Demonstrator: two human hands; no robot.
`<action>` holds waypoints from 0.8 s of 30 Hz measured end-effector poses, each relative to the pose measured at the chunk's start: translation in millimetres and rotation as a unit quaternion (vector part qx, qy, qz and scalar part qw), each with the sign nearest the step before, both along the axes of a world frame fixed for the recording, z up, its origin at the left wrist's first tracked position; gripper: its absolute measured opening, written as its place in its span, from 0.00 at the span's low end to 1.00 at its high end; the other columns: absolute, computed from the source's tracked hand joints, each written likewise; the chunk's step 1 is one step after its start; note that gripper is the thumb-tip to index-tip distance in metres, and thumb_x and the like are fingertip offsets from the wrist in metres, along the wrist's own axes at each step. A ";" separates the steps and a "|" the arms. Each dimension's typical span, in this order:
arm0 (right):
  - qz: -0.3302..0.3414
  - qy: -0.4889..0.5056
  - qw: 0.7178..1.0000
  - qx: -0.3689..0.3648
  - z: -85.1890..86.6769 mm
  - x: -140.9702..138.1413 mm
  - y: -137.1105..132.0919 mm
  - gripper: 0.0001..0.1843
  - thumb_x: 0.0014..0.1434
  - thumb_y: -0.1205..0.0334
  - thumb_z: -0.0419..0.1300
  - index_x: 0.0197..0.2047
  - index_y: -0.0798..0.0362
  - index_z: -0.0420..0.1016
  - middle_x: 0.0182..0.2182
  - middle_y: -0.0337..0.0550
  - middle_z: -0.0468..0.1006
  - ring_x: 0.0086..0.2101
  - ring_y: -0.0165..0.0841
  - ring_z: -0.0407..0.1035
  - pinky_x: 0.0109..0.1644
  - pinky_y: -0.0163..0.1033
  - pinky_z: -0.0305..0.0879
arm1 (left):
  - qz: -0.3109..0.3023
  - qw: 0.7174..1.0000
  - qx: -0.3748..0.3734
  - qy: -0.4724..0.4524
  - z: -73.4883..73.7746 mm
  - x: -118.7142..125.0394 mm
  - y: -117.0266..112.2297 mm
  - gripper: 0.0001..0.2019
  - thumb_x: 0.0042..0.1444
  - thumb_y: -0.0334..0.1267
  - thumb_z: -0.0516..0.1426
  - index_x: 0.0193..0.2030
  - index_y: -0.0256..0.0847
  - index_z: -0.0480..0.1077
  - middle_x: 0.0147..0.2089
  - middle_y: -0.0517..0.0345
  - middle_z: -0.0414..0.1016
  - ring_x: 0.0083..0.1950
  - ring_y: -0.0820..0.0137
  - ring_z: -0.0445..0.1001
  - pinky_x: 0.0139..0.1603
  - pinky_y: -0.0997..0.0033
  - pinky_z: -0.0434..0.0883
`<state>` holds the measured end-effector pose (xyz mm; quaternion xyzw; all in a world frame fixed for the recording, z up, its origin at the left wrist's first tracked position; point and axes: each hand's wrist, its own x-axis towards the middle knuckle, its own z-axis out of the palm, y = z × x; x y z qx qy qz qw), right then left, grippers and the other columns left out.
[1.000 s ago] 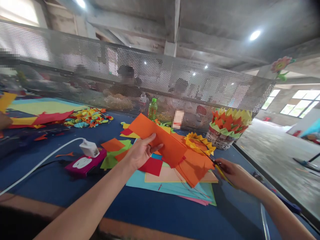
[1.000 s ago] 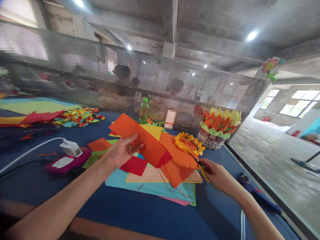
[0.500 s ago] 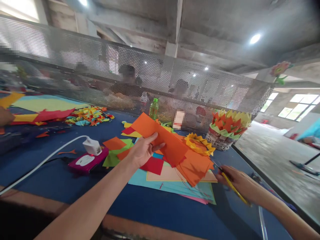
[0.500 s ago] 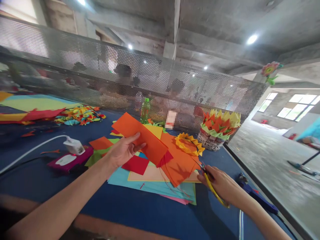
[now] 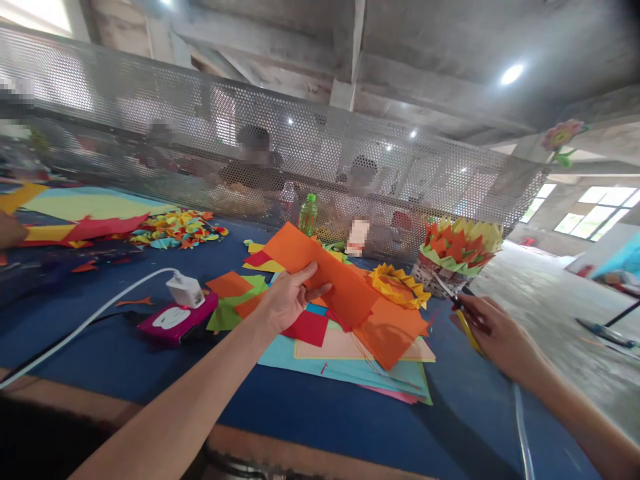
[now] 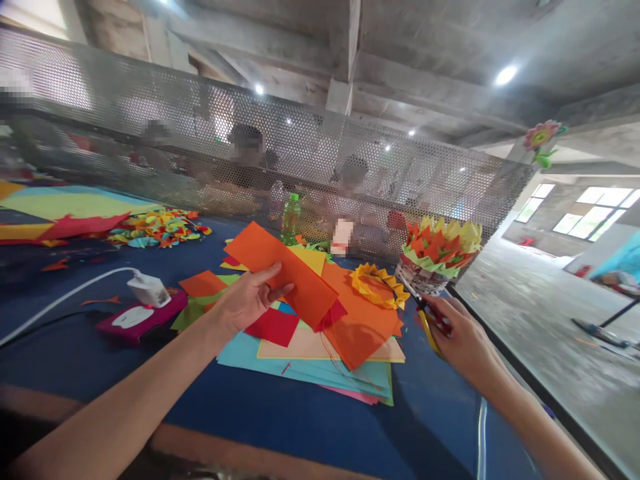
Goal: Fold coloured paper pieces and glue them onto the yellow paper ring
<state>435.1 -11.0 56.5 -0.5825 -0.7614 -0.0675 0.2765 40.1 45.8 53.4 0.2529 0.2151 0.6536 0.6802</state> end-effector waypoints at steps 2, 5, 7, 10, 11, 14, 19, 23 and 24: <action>0.031 -0.029 0.999 -0.016 0.2 -7.7 2.1 0.25 0.63 0.45 0.58 0.58 0.48 0.72 0.44 0.50 0.75 0.41 0.39 0.72 0.45 0.43 0.71 | 0.003 1.000 0.001 -0.001 0.0 -0.5 0.3 0.09 0.46 0.26 0.69 0.34 0.34 0.76 0.34 0.58 0.81 0.31 0.71 0.79 0.33 0.71 0.82; 0.094 -0.079 0.988 -0.092 -11.2 -19.6 -0.9 0.16 0.59 0.48 0.63 0.48 0.43 0.78 0.42 0.45 0.76 0.40 0.37 0.73 0.46 0.42 0.71 | 0.005 1.000 0.001 -0.004 -0.1 -1.0 0.3 0.09 0.45 0.26 0.70 0.32 0.34 0.75 0.34 0.59 0.80 0.30 0.71 0.78 0.33 0.71 0.83; 0.113 -0.098 0.980 -0.128 -19.3 -22.2 -3.3 0.13 0.58 0.49 0.64 0.45 0.42 0.79 0.40 0.44 0.77 0.37 0.35 0.73 0.43 0.41 0.72 | 0.004 1.000 0.002 -0.006 -0.1 -1.1 0.0 0.11 0.42 0.26 0.71 0.31 0.35 0.75 0.35 0.59 0.81 0.30 0.72 0.78 0.33 0.71 0.83; 0.111 -0.106 0.977 -0.152 -23.4 -16.3 -4.0 0.15 0.60 0.49 0.62 0.48 0.44 0.79 0.41 0.46 0.78 0.38 0.37 0.74 0.43 0.42 0.72 | 0.004 1.000 -0.002 -0.007 1.1 -0.9 -0.8 0.11 0.42 0.25 0.71 0.30 0.35 0.74 0.35 0.59 0.81 0.31 0.72 0.79 0.33 0.72 0.82; 0.108 -0.106 0.976 -0.157 -23.2 -13.1 -3.6 0.16 0.60 0.49 0.61 0.49 0.45 0.79 0.41 0.46 0.79 0.38 0.37 0.75 0.43 0.42 0.72 | 0.005 1.000 -0.005 -0.006 1.8 -0.7 -1.0 0.11 0.42 0.25 0.71 0.29 0.35 0.74 0.33 0.59 0.80 0.30 0.71 0.79 0.33 0.72 0.82; 0.102 -0.104 0.974 -0.175 -23.6 -5.9 -2.3 0.17 0.62 0.48 0.59 0.49 0.46 0.79 0.41 0.47 0.81 0.38 0.38 0.76 0.43 0.40 0.72 | 0.007 1.000 -0.012 -0.006 3.2 -0.2 -1.0 0.09 0.44 0.25 0.70 0.29 0.35 0.74 0.31 0.59 0.80 0.30 0.71 0.79 0.34 0.71 0.83; 0.084 -0.096 0.972 -0.196 -32.2 -5.8 1.1 0.22 0.63 0.45 0.55 0.51 0.48 0.79 0.41 0.49 0.82 0.37 0.39 0.77 0.42 0.41 0.72 | 0.022 1.000 -0.017 -0.011 -1.6 -0.9 3.7 0.09 0.46 0.25 0.68 0.30 0.36 0.74 0.34 0.58 0.81 0.31 0.71 0.79 0.34 0.74 0.82; 0.080 -0.087 0.965 -0.233 -32.5 -4.9 4.2 0.20 0.63 0.47 0.55 0.51 0.44 0.80 0.43 0.44 0.84 0.37 0.38 0.78 0.42 0.39 0.72 | 0.043 0.999 -0.019 -0.012 -7.1 -2.5 9.5 0.09 0.45 0.24 0.68 0.30 0.37 0.73 0.35 0.60 0.81 0.32 0.73 0.79 0.35 0.75 0.82; 0.077 -0.085 0.963 -0.243 -31.0 -3.9 4.6 0.20 0.62 0.47 0.55 0.51 0.43 0.81 0.43 0.43 0.84 0.37 0.38 0.78 0.41 0.38 0.72 | 0.047 0.999 -0.020 -0.011 -7.9 -2.8 10.5 0.09 0.45 0.24 0.68 0.30 0.37 0.73 0.35 0.61 0.80 0.32 0.74 0.79 0.36 0.75 0.82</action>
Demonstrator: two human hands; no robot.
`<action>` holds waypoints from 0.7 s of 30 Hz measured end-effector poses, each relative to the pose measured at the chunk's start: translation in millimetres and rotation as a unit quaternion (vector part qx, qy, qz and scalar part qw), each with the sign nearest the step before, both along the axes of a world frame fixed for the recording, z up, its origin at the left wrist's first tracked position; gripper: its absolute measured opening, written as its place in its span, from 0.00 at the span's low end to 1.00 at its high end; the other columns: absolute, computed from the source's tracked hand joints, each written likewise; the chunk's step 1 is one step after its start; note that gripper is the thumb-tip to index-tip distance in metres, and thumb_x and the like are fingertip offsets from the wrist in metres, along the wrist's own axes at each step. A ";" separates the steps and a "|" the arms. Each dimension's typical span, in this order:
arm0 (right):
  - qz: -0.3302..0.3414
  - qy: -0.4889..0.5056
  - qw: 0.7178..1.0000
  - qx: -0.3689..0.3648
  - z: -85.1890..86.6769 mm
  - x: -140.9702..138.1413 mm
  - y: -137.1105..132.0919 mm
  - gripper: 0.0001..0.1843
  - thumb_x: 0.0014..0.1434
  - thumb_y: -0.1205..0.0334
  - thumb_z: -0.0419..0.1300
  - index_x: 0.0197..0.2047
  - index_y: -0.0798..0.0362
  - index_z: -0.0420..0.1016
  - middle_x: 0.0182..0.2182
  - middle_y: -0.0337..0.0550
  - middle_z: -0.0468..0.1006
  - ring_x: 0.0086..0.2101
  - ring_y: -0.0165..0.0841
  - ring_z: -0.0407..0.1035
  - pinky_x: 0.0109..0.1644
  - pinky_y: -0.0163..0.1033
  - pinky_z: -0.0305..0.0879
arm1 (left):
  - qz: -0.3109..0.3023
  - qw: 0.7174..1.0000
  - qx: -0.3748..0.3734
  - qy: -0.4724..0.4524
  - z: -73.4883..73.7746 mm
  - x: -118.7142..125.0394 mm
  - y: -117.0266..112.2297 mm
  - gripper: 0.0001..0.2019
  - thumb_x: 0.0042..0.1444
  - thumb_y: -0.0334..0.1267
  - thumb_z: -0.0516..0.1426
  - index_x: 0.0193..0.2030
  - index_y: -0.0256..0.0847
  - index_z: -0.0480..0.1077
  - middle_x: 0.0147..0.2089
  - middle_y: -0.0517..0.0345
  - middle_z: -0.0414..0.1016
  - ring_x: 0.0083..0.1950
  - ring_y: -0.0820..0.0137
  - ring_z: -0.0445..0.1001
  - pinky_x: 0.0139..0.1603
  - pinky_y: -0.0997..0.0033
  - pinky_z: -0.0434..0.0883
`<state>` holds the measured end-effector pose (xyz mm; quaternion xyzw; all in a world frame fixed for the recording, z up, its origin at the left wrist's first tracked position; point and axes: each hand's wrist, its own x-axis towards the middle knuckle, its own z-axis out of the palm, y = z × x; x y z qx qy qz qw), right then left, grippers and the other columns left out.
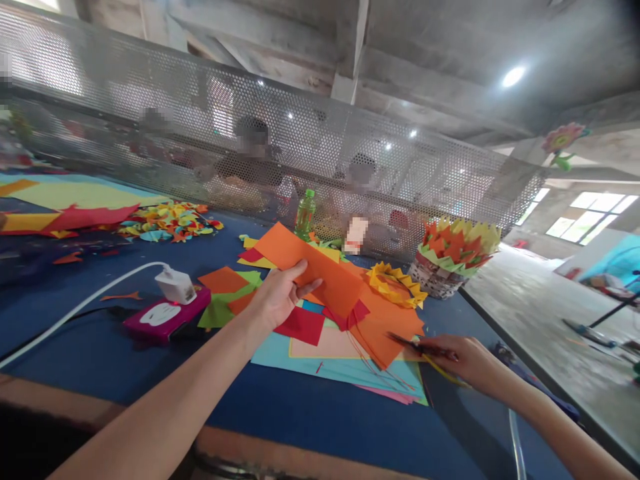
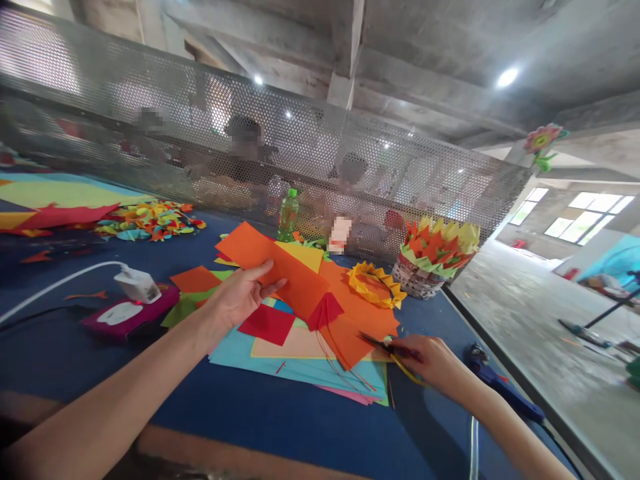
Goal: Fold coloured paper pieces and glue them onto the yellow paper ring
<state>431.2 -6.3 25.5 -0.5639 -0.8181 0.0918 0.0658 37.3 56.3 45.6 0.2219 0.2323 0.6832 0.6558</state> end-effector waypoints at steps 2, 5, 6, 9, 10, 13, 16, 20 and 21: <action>-0.011 0.002 1.000 -0.014 4.1 2.1 0.4 0.20 0.63 0.46 0.55 0.49 0.43 0.82 0.42 0.41 0.85 0.36 0.37 0.78 0.40 0.37 0.71 | 0.004 1.000 -0.001 0.003 -0.9 -0.5 1.2 0.10 0.45 0.24 0.68 0.30 0.37 0.73 0.33 0.61 0.79 0.31 0.74 0.78 0.36 0.75 0.82; -0.032 0.000 0.999 -0.010 10.4 2.6 1.1 0.23 0.66 0.44 0.49 0.43 0.46 0.83 0.35 0.40 0.85 0.33 0.36 0.77 0.38 0.37 0.69 | 0.003 1.000 -0.002 0.009 -2.0 -0.8 1.3 0.09 0.46 0.25 0.68 0.29 0.37 0.73 0.33 0.61 0.79 0.32 0.73 0.79 0.36 0.74 0.82; -0.041 -0.002 0.999 -0.004 12.0 1.5 1.4 0.25 0.67 0.44 0.47 0.41 0.47 0.82 0.32 0.40 0.84 0.32 0.36 0.76 0.37 0.38 0.67 | 0.002 1.000 -0.002 0.012 -2.5 -0.9 1.2 0.09 0.46 0.25 0.68 0.29 0.37 0.73 0.33 0.60 0.79 0.33 0.72 0.79 0.36 0.73 0.82; -0.058 -0.010 0.998 0.012 13.9 -5.2 3.3 0.27 0.67 0.43 0.46 0.38 0.50 0.81 0.29 0.41 0.81 0.29 0.36 0.73 0.36 0.38 0.65 | 0.000 1.000 0.000 0.018 -3.9 -1.1 0.9 0.09 0.46 0.25 0.68 0.30 0.38 0.73 0.34 0.59 0.79 0.34 0.71 0.80 0.37 0.72 0.82; -0.059 -0.012 0.998 0.012 13.6 -8.0 4.1 0.26 0.67 0.43 0.48 0.38 0.50 0.80 0.29 0.40 0.81 0.29 0.36 0.72 0.35 0.38 0.64 | 0.000 1.000 0.001 0.020 -4.3 -1.2 1.0 0.09 0.47 0.25 0.68 0.31 0.38 0.73 0.34 0.59 0.79 0.34 0.71 0.79 0.37 0.72 0.82; -0.052 -0.018 0.998 0.006 11.4 -15.1 7.7 0.19 0.63 0.46 0.54 0.38 0.49 0.80 0.31 0.40 0.81 0.31 0.36 0.73 0.35 0.38 0.63 | 0.001 1.000 0.002 0.021 -4.3 -1.1 1.1 0.08 0.48 0.25 0.67 0.31 0.38 0.73 0.36 0.58 0.79 0.34 0.71 0.79 0.37 0.70 0.82; -0.038 -0.019 0.999 -0.001 9.1 -16.8 13.4 0.14 0.64 0.54 0.55 0.38 0.50 0.79 0.35 0.42 0.81 0.35 0.35 0.73 0.40 0.39 0.64 | -0.001 1.000 0.005 0.018 -3.3 -0.8 1.0 0.08 0.49 0.25 0.66 0.32 0.38 0.73 0.38 0.57 0.80 0.36 0.70 0.79 0.36 0.70 0.82; -0.024 -0.013 1.000 -0.015 4.2 -13.7 21.2 0.14 0.67 0.53 0.57 0.39 0.54 0.76 0.36 0.41 0.78 0.37 0.32 0.72 0.45 0.42 0.68 | 0.000 1.000 0.004 0.016 -1.8 -0.4 0.3 0.08 0.48 0.24 0.66 0.32 0.38 0.73 0.38 0.59 0.80 0.34 0.71 0.79 0.36 0.70 0.82; -0.026 -0.011 0.999 -0.016 1.6 -13.2 22.6 0.14 0.67 0.52 0.57 0.39 0.55 0.75 0.36 0.40 0.78 0.37 0.32 0.72 0.45 0.43 0.69 | 0.001 1.000 0.003 0.015 -1.4 -0.3 0.0 0.08 0.48 0.24 0.66 0.32 0.37 0.73 0.37 0.60 0.79 0.33 0.72 0.78 0.36 0.70 0.82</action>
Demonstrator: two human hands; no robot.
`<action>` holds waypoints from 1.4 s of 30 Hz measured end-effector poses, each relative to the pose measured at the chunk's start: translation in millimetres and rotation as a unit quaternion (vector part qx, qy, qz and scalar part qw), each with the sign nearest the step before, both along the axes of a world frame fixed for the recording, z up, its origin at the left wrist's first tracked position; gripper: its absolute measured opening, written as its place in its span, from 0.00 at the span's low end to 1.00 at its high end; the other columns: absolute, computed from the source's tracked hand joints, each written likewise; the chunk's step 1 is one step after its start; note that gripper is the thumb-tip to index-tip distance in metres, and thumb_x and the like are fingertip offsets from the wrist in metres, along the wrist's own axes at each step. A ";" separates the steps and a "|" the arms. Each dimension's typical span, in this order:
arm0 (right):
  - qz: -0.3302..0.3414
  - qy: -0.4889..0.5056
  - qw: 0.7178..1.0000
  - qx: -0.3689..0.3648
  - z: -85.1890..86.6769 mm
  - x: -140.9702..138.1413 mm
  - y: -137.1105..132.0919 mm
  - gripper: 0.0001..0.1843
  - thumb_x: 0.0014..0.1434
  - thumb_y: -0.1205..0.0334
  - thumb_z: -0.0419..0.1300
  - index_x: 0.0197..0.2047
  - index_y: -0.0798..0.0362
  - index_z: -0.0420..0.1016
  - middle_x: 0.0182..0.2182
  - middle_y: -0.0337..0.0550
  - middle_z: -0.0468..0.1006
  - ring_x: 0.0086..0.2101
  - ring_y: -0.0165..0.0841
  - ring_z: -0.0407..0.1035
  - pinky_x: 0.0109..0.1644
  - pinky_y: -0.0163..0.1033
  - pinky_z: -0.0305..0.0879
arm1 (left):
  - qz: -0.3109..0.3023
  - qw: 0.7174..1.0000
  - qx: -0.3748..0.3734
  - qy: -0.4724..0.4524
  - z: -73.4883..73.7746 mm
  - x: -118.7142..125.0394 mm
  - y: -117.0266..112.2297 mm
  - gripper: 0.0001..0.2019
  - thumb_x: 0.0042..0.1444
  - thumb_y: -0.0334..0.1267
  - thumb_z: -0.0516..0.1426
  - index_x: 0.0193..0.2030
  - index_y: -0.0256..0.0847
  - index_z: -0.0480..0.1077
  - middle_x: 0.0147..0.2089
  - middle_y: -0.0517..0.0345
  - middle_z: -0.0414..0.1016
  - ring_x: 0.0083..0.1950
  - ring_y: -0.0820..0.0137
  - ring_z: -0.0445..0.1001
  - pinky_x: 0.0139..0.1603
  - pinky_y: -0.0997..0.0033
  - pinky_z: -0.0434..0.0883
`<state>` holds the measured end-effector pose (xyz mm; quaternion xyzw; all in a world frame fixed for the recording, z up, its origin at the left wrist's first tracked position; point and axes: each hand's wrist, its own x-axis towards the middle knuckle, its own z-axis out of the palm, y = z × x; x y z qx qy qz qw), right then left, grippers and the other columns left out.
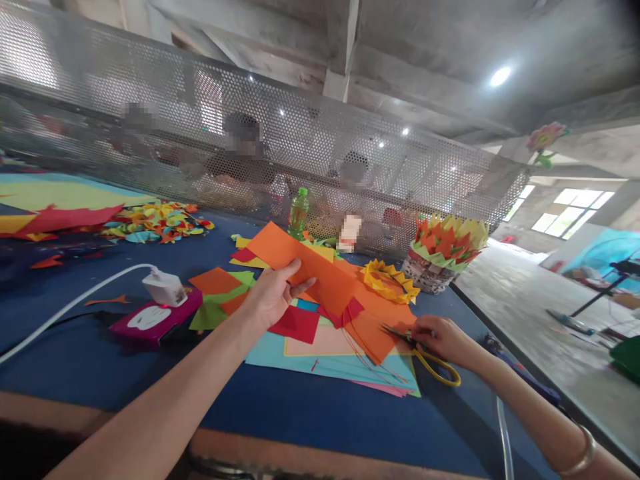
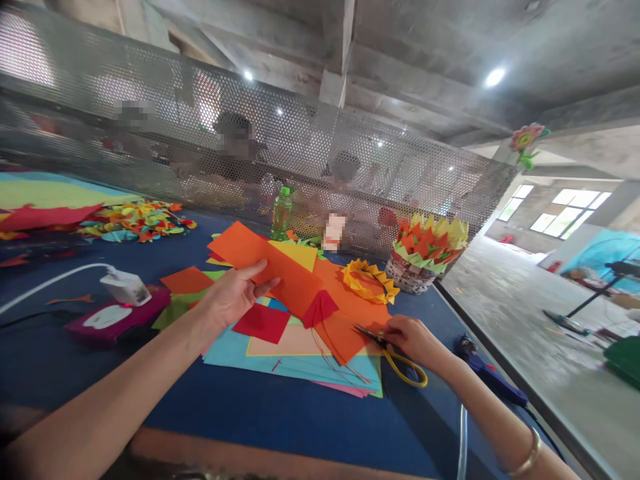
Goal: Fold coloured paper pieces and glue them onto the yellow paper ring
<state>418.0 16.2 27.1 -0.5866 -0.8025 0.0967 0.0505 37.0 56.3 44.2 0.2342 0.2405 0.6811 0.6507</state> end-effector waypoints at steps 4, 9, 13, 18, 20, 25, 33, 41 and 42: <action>-0.022 0.022 1.000 0.006 -12.5 -2.0 3.1 0.14 0.67 0.52 0.58 0.41 0.56 0.74 0.37 0.40 0.77 0.37 0.31 0.72 0.44 0.43 0.71 | -0.001 1.000 -0.002 0.003 1.7 -0.2 -0.9 0.09 0.47 0.24 0.67 0.31 0.37 0.73 0.36 0.60 0.79 0.33 0.73 0.78 0.36 0.71 0.82; -0.038 0.116 0.993 0.006 -0.8 -11.1 4.3 0.17 0.68 0.49 0.57 0.42 0.55 0.72 0.33 0.38 0.74 0.30 0.27 0.70 0.35 0.37 0.70 | -0.002 1.000 -0.003 0.004 1.8 -0.5 -1.4 0.09 0.46 0.25 0.68 0.28 0.38 0.72 0.34 0.60 0.78 0.32 0.72 0.78 0.36 0.71 0.82; -0.026 0.218 0.975 0.023 32.0 -32.9 -0.3 0.27 0.71 0.39 0.37 0.37 0.51 0.62 0.29 0.36 0.68 0.25 0.27 0.65 0.27 0.34 0.64 | -0.007 1.000 0.001 0.003 0.7 -0.1 -1.2 0.09 0.47 0.26 0.68 0.29 0.38 0.73 0.33 0.60 0.79 0.34 0.71 0.79 0.36 0.72 0.82; 0.003 0.233 0.972 0.020 36.9 -82.2 -10.8 0.25 0.69 0.37 0.36 0.35 0.48 0.57 0.27 0.37 0.69 0.26 0.29 0.64 0.29 0.36 0.63 | 0.002 1.000 -0.001 -0.005 2.4 -0.1 -0.8 0.09 0.48 0.25 0.67 0.35 0.38 0.75 0.36 0.59 0.80 0.33 0.73 0.78 0.36 0.73 0.82; 0.019 0.196 0.980 0.006 26.1 -99.8 -15.0 0.22 0.69 0.42 0.41 0.35 0.49 0.60 0.28 0.38 0.71 0.28 0.30 0.67 0.33 0.37 0.63 | 0.006 1.000 -0.001 -0.008 3.3 -0.1 -1.2 0.10 0.48 0.24 0.66 0.37 0.38 0.75 0.37 0.59 0.80 0.34 0.72 0.78 0.36 0.73 0.82; 0.034 0.066 0.997 -0.035 11.7 -120.8 -22.1 0.16 0.65 0.47 0.53 0.40 0.50 0.72 0.38 0.44 0.78 0.36 0.36 0.72 0.39 0.40 0.62 | 0.011 1.000 -0.004 -0.017 5.5 -0.1 -3.3 0.09 0.47 0.24 0.67 0.34 0.38 0.74 0.36 0.59 0.80 0.34 0.72 0.78 0.37 0.71 0.82; -0.017 -0.066 0.997 -0.030 14.1 -133.1 -20.9 0.33 0.49 0.28 0.61 0.37 0.53 0.72 0.40 0.52 0.78 0.38 0.45 0.71 0.37 0.41 0.58 | 0.011 1.000 -0.005 -0.027 12.0 -3.4 -5.6 0.10 0.46 0.23 0.67 0.32 0.38 0.73 0.34 0.60 0.79 0.34 0.71 0.78 0.38 0.69 0.82; -0.013 -0.072 0.996 -0.044 16.2 -141.3 -25.6 0.29 0.61 0.32 0.51 0.34 0.52 0.71 0.35 0.47 0.79 0.32 0.37 0.71 0.32 0.37 0.54 | 0.014 0.999 -0.010 -0.036 11.6 -4.7 -4.3 0.10 0.46 0.22 0.67 0.29 0.38 0.72 0.35 0.59 0.79 0.35 0.69 0.78 0.37 0.68 0.82; -0.011 -0.074 0.996 -0.040 16.3 -142.4 -27.2 0.26 0.61 0.35 0.54 0.34 0.52 0.71 0.35 0.47 0.79 0.33 0.37 0.71 0.32 0.37 0.53 | 0.014 0.999 -0.011 -0.037 11.6 -4.4 -4.4 0.10 0.45 0.22 0.67 0.29 0.38 0.72 0.35 0.59 0.79 0.35 0.69 0.78 0.37 0.68 0.82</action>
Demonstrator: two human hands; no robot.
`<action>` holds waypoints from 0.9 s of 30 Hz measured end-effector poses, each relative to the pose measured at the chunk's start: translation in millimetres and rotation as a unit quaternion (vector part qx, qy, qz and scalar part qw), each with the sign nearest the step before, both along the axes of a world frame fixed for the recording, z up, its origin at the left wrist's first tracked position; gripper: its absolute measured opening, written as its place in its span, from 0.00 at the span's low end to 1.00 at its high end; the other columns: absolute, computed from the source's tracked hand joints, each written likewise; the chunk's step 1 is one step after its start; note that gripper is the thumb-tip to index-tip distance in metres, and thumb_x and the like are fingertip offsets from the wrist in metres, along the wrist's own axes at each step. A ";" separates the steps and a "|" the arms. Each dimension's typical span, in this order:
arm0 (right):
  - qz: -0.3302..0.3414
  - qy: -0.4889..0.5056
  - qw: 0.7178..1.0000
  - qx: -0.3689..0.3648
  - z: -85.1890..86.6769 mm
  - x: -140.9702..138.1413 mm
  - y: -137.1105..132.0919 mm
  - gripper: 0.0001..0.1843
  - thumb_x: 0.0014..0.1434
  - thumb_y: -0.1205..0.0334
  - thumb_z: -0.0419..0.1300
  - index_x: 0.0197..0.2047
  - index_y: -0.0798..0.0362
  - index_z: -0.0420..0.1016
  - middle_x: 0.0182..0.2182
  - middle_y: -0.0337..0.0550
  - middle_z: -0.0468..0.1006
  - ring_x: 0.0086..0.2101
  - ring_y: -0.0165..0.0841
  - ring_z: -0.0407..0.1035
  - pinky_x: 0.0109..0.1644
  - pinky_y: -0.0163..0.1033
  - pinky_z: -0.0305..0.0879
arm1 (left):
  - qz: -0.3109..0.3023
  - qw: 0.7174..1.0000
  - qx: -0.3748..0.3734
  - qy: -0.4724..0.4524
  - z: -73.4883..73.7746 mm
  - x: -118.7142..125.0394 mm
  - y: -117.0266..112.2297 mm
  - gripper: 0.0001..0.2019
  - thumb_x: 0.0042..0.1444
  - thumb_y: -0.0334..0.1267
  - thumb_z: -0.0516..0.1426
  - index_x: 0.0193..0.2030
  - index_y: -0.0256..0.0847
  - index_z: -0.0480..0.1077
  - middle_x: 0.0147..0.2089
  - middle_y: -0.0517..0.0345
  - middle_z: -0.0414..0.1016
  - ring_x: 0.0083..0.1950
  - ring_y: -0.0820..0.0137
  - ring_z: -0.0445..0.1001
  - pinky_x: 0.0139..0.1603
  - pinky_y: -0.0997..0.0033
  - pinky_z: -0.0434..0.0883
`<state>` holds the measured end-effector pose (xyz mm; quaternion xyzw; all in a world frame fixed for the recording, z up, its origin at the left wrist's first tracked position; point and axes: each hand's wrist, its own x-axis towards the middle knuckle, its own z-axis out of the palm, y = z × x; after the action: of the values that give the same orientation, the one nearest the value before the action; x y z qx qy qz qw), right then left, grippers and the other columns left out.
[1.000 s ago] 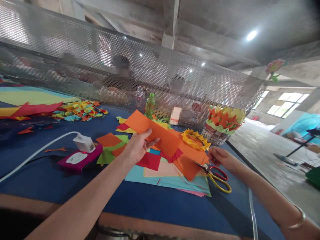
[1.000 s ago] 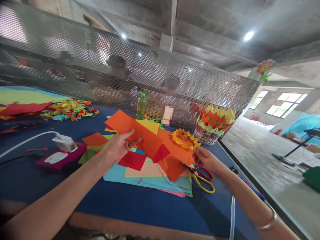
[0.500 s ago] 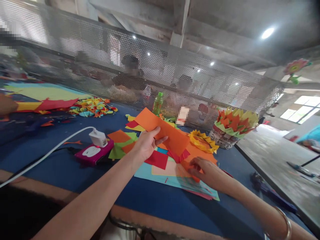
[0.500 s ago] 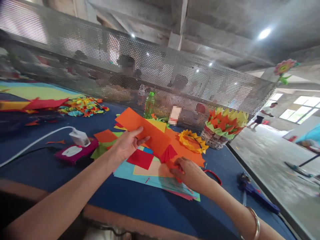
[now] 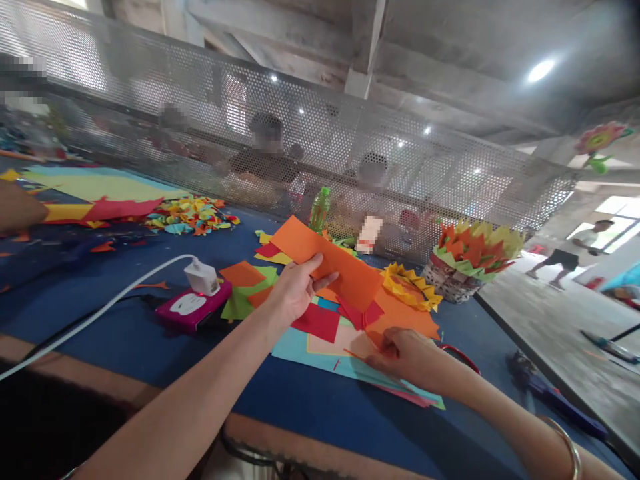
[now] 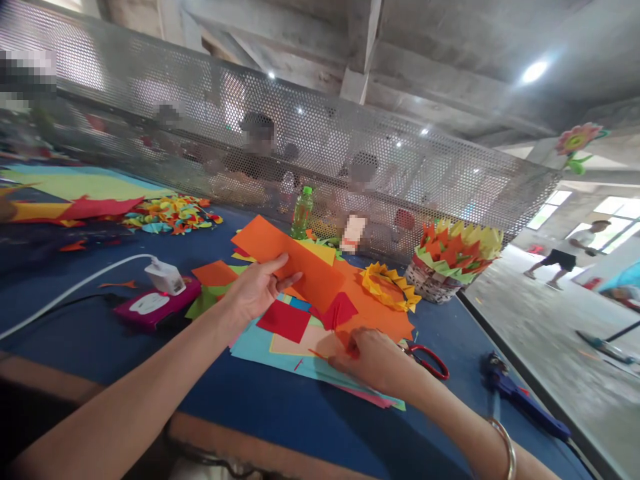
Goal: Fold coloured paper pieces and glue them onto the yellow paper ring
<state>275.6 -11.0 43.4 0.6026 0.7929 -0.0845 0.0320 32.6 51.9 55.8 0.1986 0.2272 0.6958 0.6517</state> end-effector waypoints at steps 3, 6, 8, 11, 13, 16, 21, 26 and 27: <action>0.006 -0.008 1.000 0.014 -2.1 -3.1 -2.6 0.13 0.59 0.50 0.59 0.34 0.52 0.72 0.34 0.47 0.78 0.34 0.36 0.70 0.32 0.37 0.49 | 0.000 1.000 -0.002 0.000 0.8 1.2 -1.3 0.10 0.45 0.23 0.67 0.28 0.38 0.71 0.35 0.58 0.80 0.35 0.69 0.78 0.36 0.67 0.82; 0.005 -0.011 1.000 0.022 -6.5 -5.3 -2.0 0.07 0.58 0.61 0.56 0.29 0.52 0.71 0.30 0.44 0.77 0.31 0.33 0.68 0.31 0.36 0.46 | 0.004 1.000 -0.002 -0.003 2.2 1.1 -2.2 0.10 0.46 0.22 0.67 0.28 0.38 0.71 0.34 0.59 0.79 0.33 0.70 0.78 0.36 0.68 0.82; 0.004 -0.010 1.000 0.025 -9.2 -5.4 -0.7 0.07 0.57 0.63 0.56 0.28 0.52 0.70 0.27 0.42 0.76 0.28 0.31 0.67 0.30 0.36 0.44 | 0.008 1.000 0.000 -0.006 2.6 -0.8 -1.4 0.10 0.46 0.22 0.66 0.29 0.38 0.71 0.34 0.59 0.79 0.33 0.71 0.78 0.36 0.69 0.82; 0.015 -0.001 1.000 0.016 -10.0 -1.9 1.2 0.07 0.57 0.65 0.55 0.28 0.52 0.70 0.25 0.39 0.75 0.25 0.28 0.64 0.30 0.36 0.44 | 0.013 1.000 0.004 -0.009 2.0 -6.0 2.2 0.09 0.47 0.23 0.67 0.28 0.36 0.71 0.32 0.59 0.77 0.32 0.72 0.77 0.35 0.70 0.82; 0.030 0.006 1.000 -0.004 -7.5 3.5 1.4 0.09 0.59 0.63 0.55 0.28 0.51 0.71 0.25 0.38 0.75 0.25 0.27 0.64 0.29 0.35 0.46 | 0.019 1.000 0.006 -0.011 1.3 -9.5 4.9 0.09 0.48 0.23 0.67 0.28 0.35 0.71 0.31 0.59 0.76 0.31 0.73 0.77 0.36 0.71 0.82; 0.056 0.014 0.998 -0.026 -1.6 13.9 -1.4 0.10 0.61 0.59 0.55 0.30 0.51 0.73 0.29 0.39 0.78 0.28 0.30 0.68 0.30 0.34 0.50 | 0.027 1.000 0.008 -0.014 1.2 -11.8 7.0 0.08 0.49 0.23 0.66 0.29 0.34 0.72 0.31 0.59 0.76 0.32 0.74 0.77 0.38 0.73 0.82; 0.079 0.018 0.996 -0.026 0.9 25.2 -8.4 0.07 0.58 0.59 0.58 0.35 0.50 0.77 0.32 0.40 0.80 0.33 0.33 0.71 0.35 0.35 0.54 | 0.024 1.000 0.009 -0.015 1.1 -10.4 7.0 0.07 0.50 0.22 0.65 0.29 0.33 0.73 0.31 0.59 0.75 0.32 0.72 0.77 0.38 0.70 0.82; 0.091 0.014 0.996 -0.017 -8.6 23.7 -9.2 0.07 0.53 0.67 0.57 0.31 0.50 0.77 0.28 0.39 0.79 0.30 0.32 0.70 0.33 0.36 0.51 | 0.034 0.999 0.011 -0.025 -1.1 -11.0 8.7 0.08 0.50 0.21 0.64 0.28 0.35 0.72 0.31 0.61 0.75 0.32 0.75 0.76 0.43 0.71 0.82; 0.093 0.014 0.995 -0.017 -10.4 22.6 -9.7 0.07 0.52 0.68 0.56 0.29 0.51 0.76 0.26 0.39 0.78 0.28 0.31 0.68 0.32 0.36 0.49 | 0.035 0.999 0.010 -0.026 -1.4 -11.2 8.9 0.08 0.50 0.21 0.64 0.28 0.35 0.72 0.30 0.61 0.75 0.31 0.76 0.76 0.43 0.71 0.81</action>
<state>298.2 -20.7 33.0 0.5240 0.8446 -0.1028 0.0388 21.5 60.8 54.4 0.1795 0.2099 0.7251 0.6308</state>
